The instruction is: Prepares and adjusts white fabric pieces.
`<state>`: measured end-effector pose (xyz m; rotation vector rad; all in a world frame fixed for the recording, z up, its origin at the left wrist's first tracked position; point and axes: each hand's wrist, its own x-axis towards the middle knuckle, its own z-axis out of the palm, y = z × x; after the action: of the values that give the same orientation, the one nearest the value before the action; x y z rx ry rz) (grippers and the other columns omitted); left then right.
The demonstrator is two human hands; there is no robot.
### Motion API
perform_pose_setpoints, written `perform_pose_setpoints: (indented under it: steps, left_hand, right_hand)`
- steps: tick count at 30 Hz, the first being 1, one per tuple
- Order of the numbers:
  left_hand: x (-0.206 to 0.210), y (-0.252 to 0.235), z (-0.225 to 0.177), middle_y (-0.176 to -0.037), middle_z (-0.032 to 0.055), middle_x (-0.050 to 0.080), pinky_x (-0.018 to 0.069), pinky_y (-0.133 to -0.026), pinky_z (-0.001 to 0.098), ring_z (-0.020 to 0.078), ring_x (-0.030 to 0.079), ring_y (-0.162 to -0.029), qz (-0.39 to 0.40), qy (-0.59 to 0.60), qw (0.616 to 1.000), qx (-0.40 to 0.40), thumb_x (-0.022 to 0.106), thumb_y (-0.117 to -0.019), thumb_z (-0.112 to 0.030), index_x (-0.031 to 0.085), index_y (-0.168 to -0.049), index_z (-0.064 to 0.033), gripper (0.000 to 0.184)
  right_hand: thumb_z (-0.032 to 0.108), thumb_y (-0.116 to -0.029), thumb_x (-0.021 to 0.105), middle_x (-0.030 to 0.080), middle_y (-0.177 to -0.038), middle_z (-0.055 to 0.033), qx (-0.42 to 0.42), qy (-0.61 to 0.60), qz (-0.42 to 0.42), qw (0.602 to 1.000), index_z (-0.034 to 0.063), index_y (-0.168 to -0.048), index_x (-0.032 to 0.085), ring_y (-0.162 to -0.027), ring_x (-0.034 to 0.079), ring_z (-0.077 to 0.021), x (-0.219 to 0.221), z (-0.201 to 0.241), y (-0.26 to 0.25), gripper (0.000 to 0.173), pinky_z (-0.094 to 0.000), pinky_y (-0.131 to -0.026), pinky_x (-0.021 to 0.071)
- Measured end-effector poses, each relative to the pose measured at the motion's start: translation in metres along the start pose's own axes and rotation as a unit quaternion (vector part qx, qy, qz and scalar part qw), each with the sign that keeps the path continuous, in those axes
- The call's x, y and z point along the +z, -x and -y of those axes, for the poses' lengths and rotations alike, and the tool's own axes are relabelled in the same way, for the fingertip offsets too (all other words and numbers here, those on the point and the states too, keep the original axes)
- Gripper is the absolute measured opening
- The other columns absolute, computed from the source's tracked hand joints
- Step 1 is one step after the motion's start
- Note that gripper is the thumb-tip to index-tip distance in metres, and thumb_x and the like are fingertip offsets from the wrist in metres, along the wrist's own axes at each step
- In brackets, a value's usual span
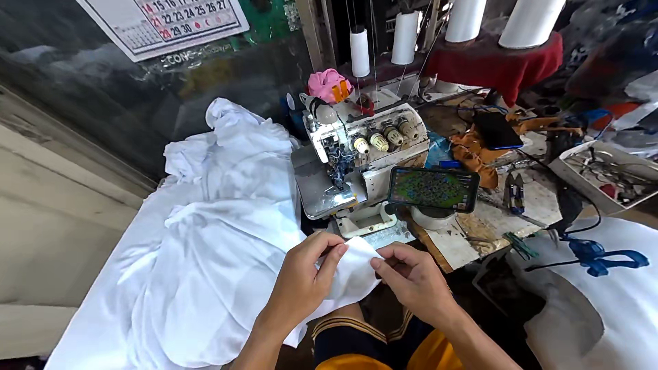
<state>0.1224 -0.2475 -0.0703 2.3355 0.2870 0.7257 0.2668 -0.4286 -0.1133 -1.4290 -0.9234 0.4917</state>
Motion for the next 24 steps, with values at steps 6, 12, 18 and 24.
perform_pose_setpoints:
  steps: [6,12,18,24]
  left_hand:
    - [0.008,0.004,0.0,-0.09,-0.0081,0.067,0.0578,-0.072,0.023,0.0033,0.065,-0.081,0.02,-0.016,1.0,0.018,0.056,-0.1055,-0.035,0.072,-0.104,-0.0173,0.024]
    - [0.012,0.006,0.003,-0.089,-0.008,0.066,0.0568,-0.07,0.023,0.003,0.064,-0.079,0.023,-0.023,0.999,0.023,0.055,-0.1056,-0.034,0.072,-0.104,-0.0175,0.023]
    - [0.015,0.004,0.006,-0.09,-0.0077,0.066,0.0575,-0.069,0.0235,0.0035,0.064,-0.079,0.002,-0.037,0.999,0.007,0.056,-0.1051,-0.033,0.071,-0.106,-0.0176,0.022]
    - [0.014,0.002,0.005,-0.091,-0.0071,0.061,0.0536,-0.063,0.0213,0.0034,0.06,-0.076,0.004,-0.069,0.997,-0.015,0.052,-0.1065,-0.035,0.069,-0.107,-0.0183,0.025]
  right_hand:
    - [0.032,-0.092,0.076,0.069,-0.082,0.0,0.022,0.002,-0.033,0.999,0.011,-0.092,0.07,-0.068,0.066,-0.0099,0.009,-0.004,0.002,0.022,-0.0247,-0.061,0.0579]
    - [0.022,-0.0994,0.067,0.074,-0.101,-0.0019,0.009,0.011,-0.031,0.999,0.0086,-0.104,0.077,-0.087,0.072,-0.0121,0.006,-0.015,0.007,0.017,-0.028,-0.08,0.0635]
    - [0.025,-0.0969,0.072,0.074,-0.09,-0.0027,0.022,-0.034,-0.032,0.999,0.008,-0.101,0.071,-0.08,0.072,-0.0133,0.005,-0.016,0.008,0.017,-0.0283,-0.072,0.0633]
    - [0.021,-0.0988,0.07,0.074,-0.085,-0.0049,0.037,-0.075,-0.011,0.996,0.0055,-0.103,0.074,-0.071,0.072,-0.0162,0.001,-0.011,0.01,0.017,-0.0299,-0.064,0.0637]
